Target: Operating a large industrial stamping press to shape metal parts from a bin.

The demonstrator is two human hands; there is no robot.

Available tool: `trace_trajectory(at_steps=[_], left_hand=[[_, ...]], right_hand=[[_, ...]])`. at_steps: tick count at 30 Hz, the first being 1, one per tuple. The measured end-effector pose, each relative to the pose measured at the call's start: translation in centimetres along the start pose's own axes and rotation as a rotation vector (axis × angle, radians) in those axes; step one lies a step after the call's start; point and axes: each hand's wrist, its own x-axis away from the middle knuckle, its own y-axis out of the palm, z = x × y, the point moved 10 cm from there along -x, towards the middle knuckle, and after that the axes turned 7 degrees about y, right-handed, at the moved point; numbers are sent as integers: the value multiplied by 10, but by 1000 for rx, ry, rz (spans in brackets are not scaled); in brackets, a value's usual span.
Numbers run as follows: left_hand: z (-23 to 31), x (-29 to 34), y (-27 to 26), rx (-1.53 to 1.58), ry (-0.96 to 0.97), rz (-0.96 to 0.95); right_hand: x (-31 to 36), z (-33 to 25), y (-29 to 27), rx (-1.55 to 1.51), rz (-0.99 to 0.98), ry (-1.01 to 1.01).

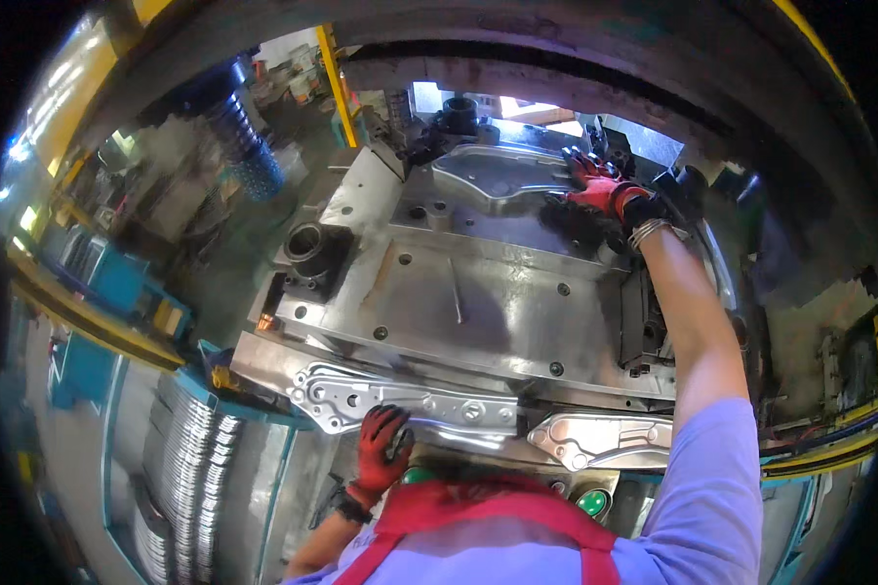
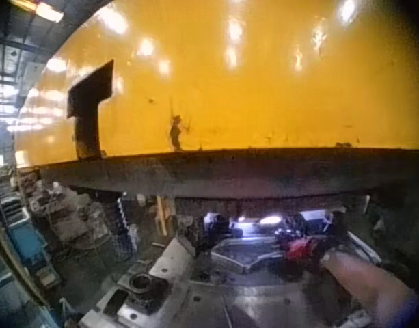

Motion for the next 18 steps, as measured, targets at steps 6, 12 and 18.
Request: trace_trajectory(at_steps=[6,12,18], left_hand=[[2,0,-12,17,-21,88],[-8,42,-47,92,-216,336],[-135,202,40,747,-932,371]], right_hand=[[10,8,-1,120,33,101],[158,-94,-35,22,552,-230],[370,-77,73,-549,462,-287]])
